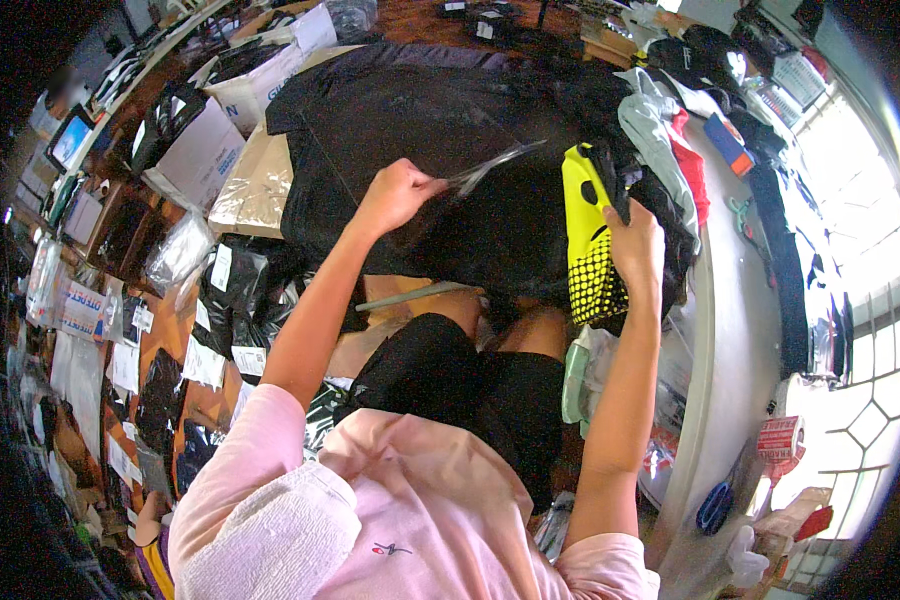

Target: The person folds a dark green t-shirt and places it into a clear plastic bag, then seals the bag. They then cut a tag off a black t-shirt with a yellow graphic, fold it, and place it into another clear plastic bag.

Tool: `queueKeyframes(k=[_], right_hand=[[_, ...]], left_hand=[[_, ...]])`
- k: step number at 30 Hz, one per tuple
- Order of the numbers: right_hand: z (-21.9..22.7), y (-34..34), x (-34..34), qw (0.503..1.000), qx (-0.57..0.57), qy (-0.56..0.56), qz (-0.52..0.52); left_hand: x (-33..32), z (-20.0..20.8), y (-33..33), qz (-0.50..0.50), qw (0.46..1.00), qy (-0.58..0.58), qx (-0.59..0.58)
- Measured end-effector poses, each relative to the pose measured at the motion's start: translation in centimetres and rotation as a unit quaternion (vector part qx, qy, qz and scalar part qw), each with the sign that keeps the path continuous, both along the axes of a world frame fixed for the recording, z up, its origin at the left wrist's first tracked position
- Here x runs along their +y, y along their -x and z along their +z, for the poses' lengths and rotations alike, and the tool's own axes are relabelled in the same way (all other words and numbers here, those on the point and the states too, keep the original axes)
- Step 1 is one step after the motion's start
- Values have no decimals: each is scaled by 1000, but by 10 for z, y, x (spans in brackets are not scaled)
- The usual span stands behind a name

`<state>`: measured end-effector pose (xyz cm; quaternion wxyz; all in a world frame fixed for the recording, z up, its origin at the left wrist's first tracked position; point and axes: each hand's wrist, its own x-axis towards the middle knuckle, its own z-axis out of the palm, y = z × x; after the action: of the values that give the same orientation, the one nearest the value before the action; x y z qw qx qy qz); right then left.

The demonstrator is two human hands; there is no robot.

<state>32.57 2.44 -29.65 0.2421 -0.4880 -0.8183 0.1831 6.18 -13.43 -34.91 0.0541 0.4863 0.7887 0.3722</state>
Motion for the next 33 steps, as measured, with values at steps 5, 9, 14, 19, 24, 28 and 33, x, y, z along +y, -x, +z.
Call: queueKeyframes(k=[5,9,14,19,24,28,33], right_hand=[[7,-26,6,997,73,-20,14],[36,-21,-27,990,132,-1,47],[28,0,-43,995,74,-14,65],[-14,-1,-34,999,9,-19,46],[0,3,-61,995,-16,-60,77],[4,11,-71,981,-87,-119,126],[10,25,-67,947,-156,-204,191]], left_hand=[[18,-14,-31,-31,999,-23,-7],[21,-12,-58,-11,999,-41,-2],[24,-5,-73,11,998,-30,-60],[29,-6,-73,23,991,-128,-17],[38,9,-75,27,985,-173,1],[49,20,-68,40,972,-230,10],[50,48,-72,-9,957,-270,102]])
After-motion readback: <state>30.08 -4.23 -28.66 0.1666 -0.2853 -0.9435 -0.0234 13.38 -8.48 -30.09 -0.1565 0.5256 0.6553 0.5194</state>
